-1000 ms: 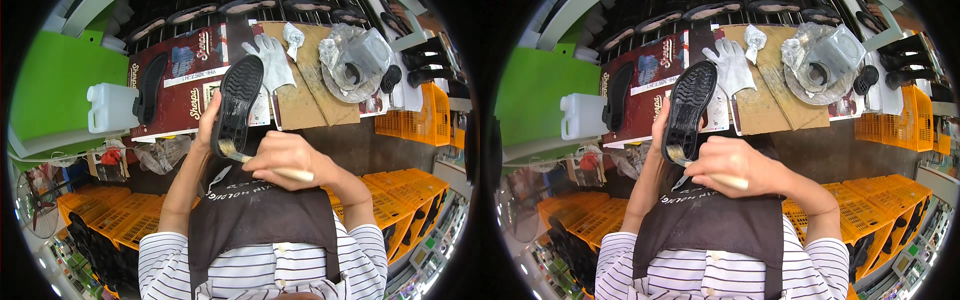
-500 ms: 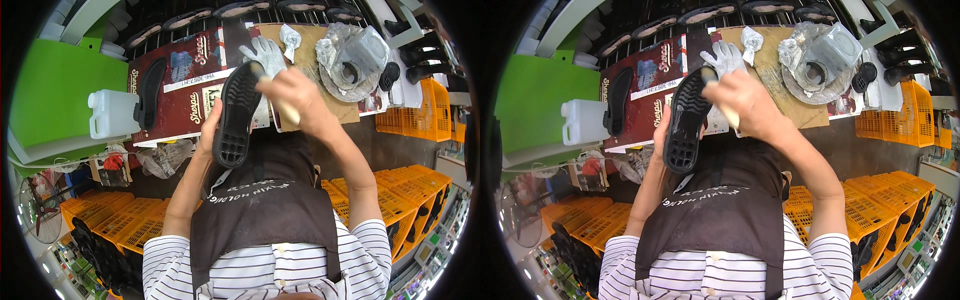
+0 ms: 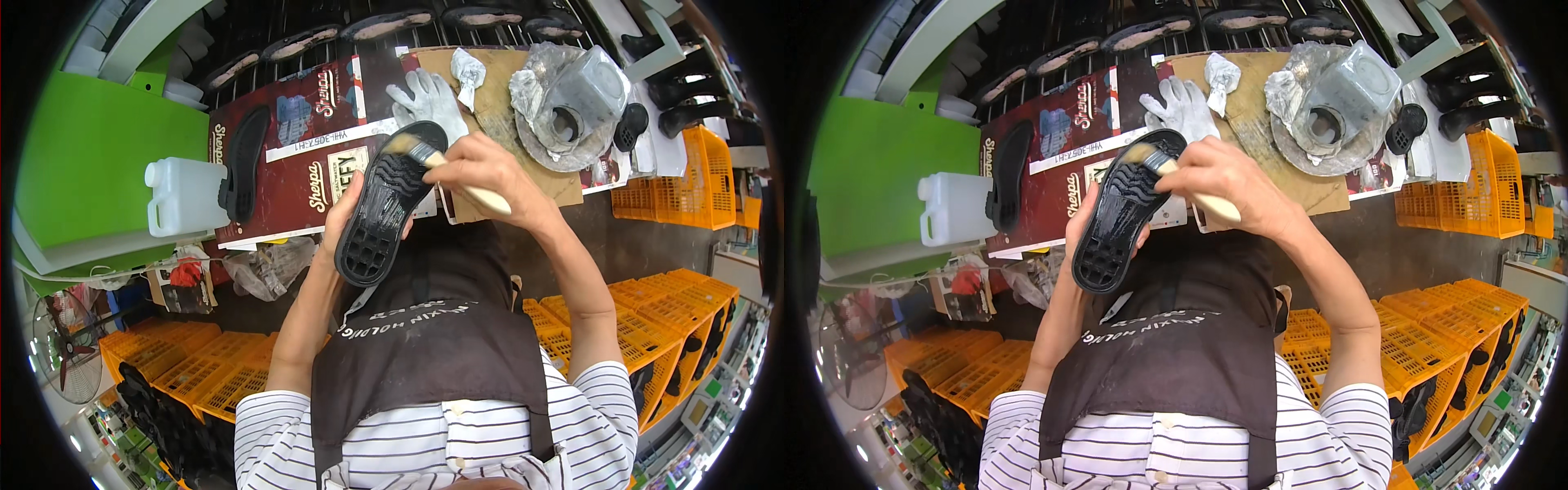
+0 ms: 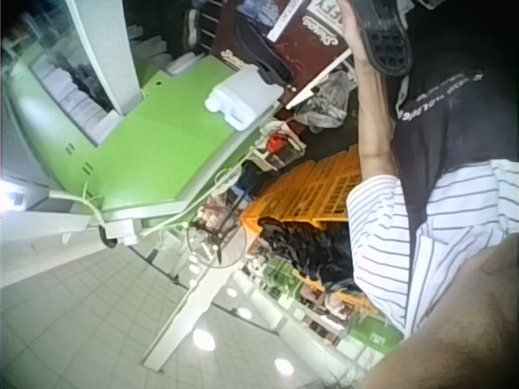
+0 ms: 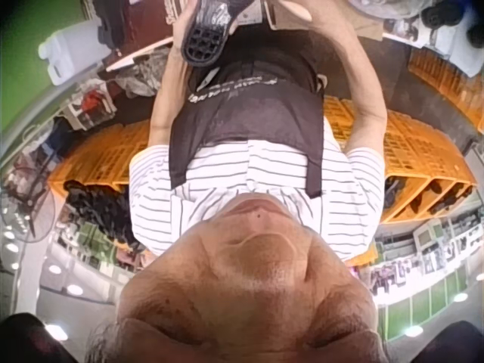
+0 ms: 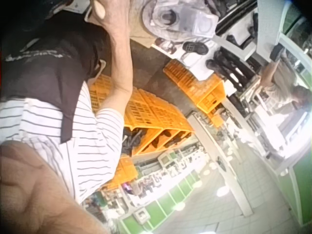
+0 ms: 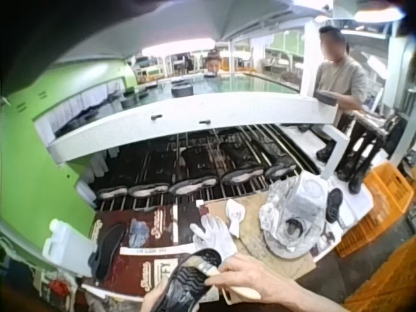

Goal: The recorder applies a liquid adhesive or primer to the bottom of shoe soles using a brush, then places them onto a conveyor belt.

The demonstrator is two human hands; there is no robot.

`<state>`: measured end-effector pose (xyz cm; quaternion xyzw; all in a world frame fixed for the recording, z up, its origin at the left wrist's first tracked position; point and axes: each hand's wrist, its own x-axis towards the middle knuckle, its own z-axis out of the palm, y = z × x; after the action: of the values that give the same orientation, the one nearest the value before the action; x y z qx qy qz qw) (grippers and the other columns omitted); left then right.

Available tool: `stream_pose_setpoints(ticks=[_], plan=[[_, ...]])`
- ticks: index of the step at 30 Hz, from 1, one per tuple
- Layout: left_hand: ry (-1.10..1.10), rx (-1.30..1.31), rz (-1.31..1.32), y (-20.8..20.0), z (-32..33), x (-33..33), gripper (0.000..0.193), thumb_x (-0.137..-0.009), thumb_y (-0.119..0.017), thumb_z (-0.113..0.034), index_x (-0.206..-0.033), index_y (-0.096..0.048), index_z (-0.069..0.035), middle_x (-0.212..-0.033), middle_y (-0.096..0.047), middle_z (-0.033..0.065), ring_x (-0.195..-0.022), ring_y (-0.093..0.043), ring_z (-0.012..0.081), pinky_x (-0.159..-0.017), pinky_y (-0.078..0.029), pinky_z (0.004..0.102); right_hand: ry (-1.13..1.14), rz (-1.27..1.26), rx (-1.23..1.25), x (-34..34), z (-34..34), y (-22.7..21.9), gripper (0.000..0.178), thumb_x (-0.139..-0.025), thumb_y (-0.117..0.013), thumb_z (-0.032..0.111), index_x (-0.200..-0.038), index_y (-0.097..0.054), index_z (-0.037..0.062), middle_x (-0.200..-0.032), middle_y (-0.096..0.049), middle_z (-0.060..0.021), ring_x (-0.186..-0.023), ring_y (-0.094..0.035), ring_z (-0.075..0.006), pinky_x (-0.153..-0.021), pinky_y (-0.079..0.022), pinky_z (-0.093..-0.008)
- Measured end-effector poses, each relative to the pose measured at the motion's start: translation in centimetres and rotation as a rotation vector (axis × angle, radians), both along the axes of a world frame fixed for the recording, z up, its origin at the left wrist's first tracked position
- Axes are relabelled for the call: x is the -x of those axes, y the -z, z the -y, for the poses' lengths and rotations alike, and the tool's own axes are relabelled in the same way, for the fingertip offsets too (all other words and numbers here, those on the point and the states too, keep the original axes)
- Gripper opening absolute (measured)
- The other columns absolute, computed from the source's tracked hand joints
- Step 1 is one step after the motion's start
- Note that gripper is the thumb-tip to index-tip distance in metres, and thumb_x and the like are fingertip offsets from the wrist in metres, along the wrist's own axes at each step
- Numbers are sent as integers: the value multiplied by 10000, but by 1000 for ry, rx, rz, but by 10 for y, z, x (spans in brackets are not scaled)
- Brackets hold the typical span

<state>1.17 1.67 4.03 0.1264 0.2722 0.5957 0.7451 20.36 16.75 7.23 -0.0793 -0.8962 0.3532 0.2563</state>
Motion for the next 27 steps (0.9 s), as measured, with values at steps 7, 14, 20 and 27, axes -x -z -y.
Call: stream_pose_setpoints(ticks=[7, 14, 20, 27], plan=[[-20, 44, -134, 18, -2, -5, 617, -1007, -255, -521, -1154, -556, -3, -857, -657, 115, -732, -639, 177, -654, -526, 289, 254, -49, 38, 5, 22, 3, 159, -811, -672, 44, -969, -687, 52, -761, -584, -98, -729, -560, -255, -659, -447, -355], [-50, 18, -78, 20, -11, -4, 593, -1018, -232, -498, -1185, -560, -34, -940, -668, 82, -832, -650, 166, -754, -539, 305, 16, -88, 356, -2, 29, -18, 159, -826, -682, 69, -980, -699, 37, -777, -625, -93, -725, -576, -241, -663, -452, -346], [-88, 41, -107, 24, -33, -14, 621, -1023, -177, -468, -1306, -464, 5, -1092, -637, 165, -924, -652, 243, -833, -539, 369, -39, -154, 561, -32, 22, -28, 154, -851, -661, 53, -995, -689, 5, -845, -642, -102, -763, -590, -184, -687, -451, -292], [-73, -279, -77, -43, -72, -44, 584, -1025, -191, -459, -1315, -427, -10, -1037, -623, 155, -946, -616, 215, -841, -503, 345, 514, -772, 799, -86, 6, 6, 179, -913, -635, 133, -1041, -612, 10, -854, -581, -72, -784, -560, -142, -679, -446, -270]])
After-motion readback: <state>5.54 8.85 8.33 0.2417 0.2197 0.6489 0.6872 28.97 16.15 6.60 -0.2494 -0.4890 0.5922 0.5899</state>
